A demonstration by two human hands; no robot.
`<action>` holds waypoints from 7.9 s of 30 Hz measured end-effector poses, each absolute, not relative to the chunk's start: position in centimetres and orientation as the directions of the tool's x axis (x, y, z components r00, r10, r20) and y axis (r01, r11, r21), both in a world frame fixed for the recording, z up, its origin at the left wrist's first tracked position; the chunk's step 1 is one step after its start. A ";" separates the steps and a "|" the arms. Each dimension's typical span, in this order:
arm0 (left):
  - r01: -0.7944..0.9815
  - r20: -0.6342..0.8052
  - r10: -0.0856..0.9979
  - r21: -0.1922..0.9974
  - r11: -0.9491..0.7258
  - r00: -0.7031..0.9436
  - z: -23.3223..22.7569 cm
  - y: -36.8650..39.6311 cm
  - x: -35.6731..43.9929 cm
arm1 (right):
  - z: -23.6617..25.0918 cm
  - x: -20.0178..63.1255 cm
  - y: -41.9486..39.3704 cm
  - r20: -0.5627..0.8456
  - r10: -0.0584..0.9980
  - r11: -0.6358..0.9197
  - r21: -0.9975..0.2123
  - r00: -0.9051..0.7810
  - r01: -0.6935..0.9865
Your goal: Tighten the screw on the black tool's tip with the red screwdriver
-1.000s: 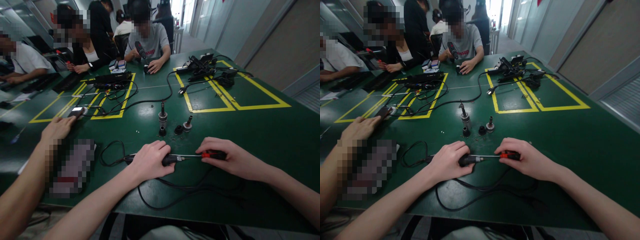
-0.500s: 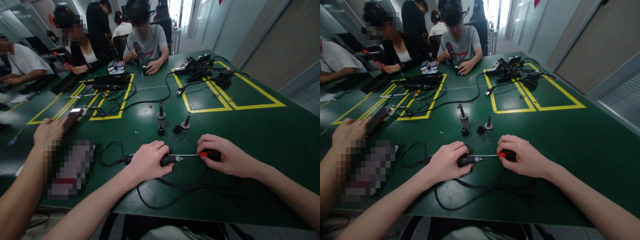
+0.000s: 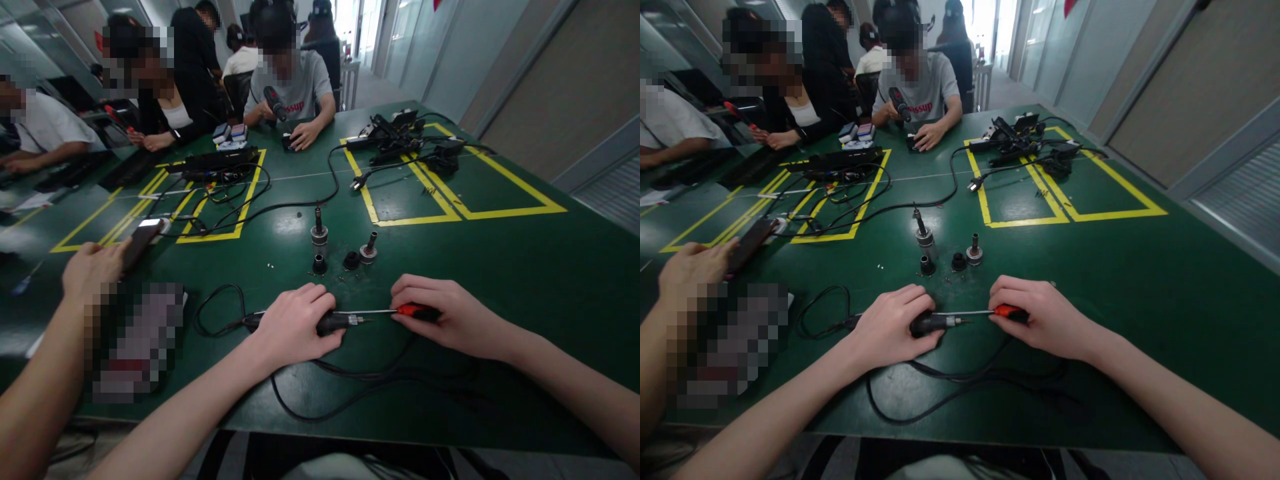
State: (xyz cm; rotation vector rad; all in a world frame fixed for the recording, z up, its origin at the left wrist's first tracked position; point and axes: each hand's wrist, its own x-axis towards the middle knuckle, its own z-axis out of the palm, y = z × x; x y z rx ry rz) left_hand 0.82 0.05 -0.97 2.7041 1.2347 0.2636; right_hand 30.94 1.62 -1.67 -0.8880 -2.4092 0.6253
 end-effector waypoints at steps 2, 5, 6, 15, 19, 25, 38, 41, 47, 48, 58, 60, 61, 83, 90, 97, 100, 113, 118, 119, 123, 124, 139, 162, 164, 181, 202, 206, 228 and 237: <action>0.730 0.095 0.757 0.212 -0.650 0.646 -0.9 0.0 0.8 | -1.7 30.9 1.6 0.275 0.683 0.687 -0.557 -0.676 0.467; 0.727 0.104 0.754 0.209 -0.654 0.648 -0.9 0.0 0.8 | -1.8 30.8 1.4 0.284 0.678 0.693 -0.554 -0.678 0.461; 0.727 0.108 0.754 0.209 -0.654 0.648 -0.9 0.0 0.8 | -1.8 30.7 1.3 0.298 0.675 0.700 -0.548 -0.675 0.458; 0.720 0.127 0.751 0.221 -0.658 0.647 -0.7 -0.1 0.7 | -1.8 30.8 1.6 0.358 0.605 0.777 -0.460 -0.712 0.429; 0.717 0.129 0.750 0.230 -0.658 0.648 -0.6 -0.1 0.7 | -2.3 31.2 1.8 0.379 0.588 0.792 -0.447 -0.714 0.415; 0.712 0.127 0.750 0.245 -0.658 0.649 -0.6 -0.1 0.7 | -2.8 31.4 2.2 0.392 0.636 0.757 -0.485 -0.664 0.438; 0.712 0.133 0.753 0.256 -0.654 0.645 -0.6 -0.1 0.8 | -1.7 30.9 1.5 0.345 0.631 0.750 -0.500 -0.695 0.433; 0.716 0.126 0.756 0.253 -0.650 0.642 -0.6 -0.1 0.8 | -1.4 30.9 1.5 0.339 0.623 0.744 -0.535 -0.705 0.400; 0.715 0.117 0.756 0.260 -0.649 0.644 -0.5 -0.1 0.7 | -1.8 31.4 1.8 0.348 0.583 0.767 -0.533 -0.734 0.357; 0.715 0.117 0.756 0.261 -0.649 0.644 -0.5 -0.1 0.7 | -1.9 31.5 1.8 0.347 0.587 0.765 -0.533 -0.732 0.361; 0.698 0.143 0.744 0.267 -0.664 0.653 -0.7 0.0 0.7 | -1.7 31.1 1.7 0.297 0.573 0.757 -0.551 -0.764 0.353; 0.699 0.139 0.743 0.263 -0.665 0.655 -0.7 -0.1 0.7 | -1.4 31.0 1.5 0.283 0.574 0.747 -0.564 -0.768 0.352; 0.700 0.136 0.744 0.261 -0.664 0.655 -0.7 -0.1 0.7 | -1.3 30.9 1.4 0.284 0.574 0.745 -0.571 -0.768 0.346; 0.658 0.197 0.710 0.272 -0.702 0.676 -1.1 -0.2 0.5 | -1.6 31.4 1.9 0.277 0.599 0.713 -0.611 -0.752 0.343; 0.650 0.222 0.702 0.268 -0.712 0.677 -1.0 -0.1 0.5 | -1.5 31.3 1.9 0.279 0.601 0.739 -0.549 -0.749 0.389; 0.636 0.250 0.689 0.264 -0.725 0.681 -1.2 0.0 0.3 | -1.9 30.9 1.8 0.315 0.587 0.778 -0.476 -0.746 0.411; 0.633 0.250 0.684 0.260 -0.729 0.685 -1.1 0.0 0.2 | -2.1 30.6 1.6 0.352 0.606 0.776 -0.461 -0.713 0.431; 0.656 0.226 0.710 0.273 -0.704 0.667 -1.2 -0.1 0.4 | -1.2 32.0 2.3 0.230 0.632 0.746 -0.439 -0.740 0.501; 0.668 0.206 0.723 0.279 -0.690 0.660 -0.9 -0.1 0.4 | -1.1 32.1 2.3 0.271 0.619 0.734 -0.534 -0.737 0.421; 0.669 0.205 0.724 0.280 -0.688 0.659 -0.9 -0.1 0.4 | -1.3 32.1 2.3 0.274 0.633 0.719 -0.553 -0.724 0.420; 0.668 0.200 0.723 0.282 -0.689 0.661 -0.8 -0.1 0.4 | -1.6 32.0 2.0 0.263 0.680 0.668 -0.606 -0.684 0.431; 0.669 0.198 0.724 0.281 -0.688 0.661 -0.8 -0.1 0.4 | -1.6 31.9 1.9 0.259 0.678 0.667 -0.612 -0.688 0.426; 0.670 0.197 0.724 0.280 -0.688 0.661 -1.0 -0.1 0.4 | -1.3 31.7 2.1 0.279 0.680 0.613 -0.724 -0.678 0.317; 0.721 0.156 0.777 0.297 -0.626 0.610 -0.7 -0.2 0.7 | -1.6 31.5 1.9 0.254 0.679 0.643 -0.658 -0.689 0.391; 0.727 0.154 0.780 0.291 -0.622 0.606 -0.8 -0.2 0.7 | -1.5 31.5 1.9 0.262 0.673 0.636 -0.683 -0.692 0.360; 0.731 0.127 0.801 0.345 -0.589 0.585 -0.4 -0.3 0.8 | -1.7 31.4 1.8 0.271 0.664 0.655 -0.659 -0.697 0.369; 0.722 0.109 0.796 0.361 -0.590 0.595 -0.5 -0.1 0.8 | -1.7 31.3 1.7 0.294 0.634 0.702 -0.608 -0.715 0.372; 0.723 0.115 0.794 0.353 -0.595 0.597 -0.5 -0.3 0.7 | -1.4 31.3 1.7 0.314 0.616 0.730 -0.572 -0.722 0.374; 0.725 0.093 0.786 0.332 -0.603 0.611 -0.6 -0.3 0.8 | -2.1 31.5 1.9 0.281 0.639 0.699 -0.600 -0.716 0.389; 0.735 0.081 0.793 0.329 -0.593 0.603 -0.3 -0.2 0.8 | -1.6 31.4 1.8 0.265 0.634 0.700 -0.597 -0.726 0.393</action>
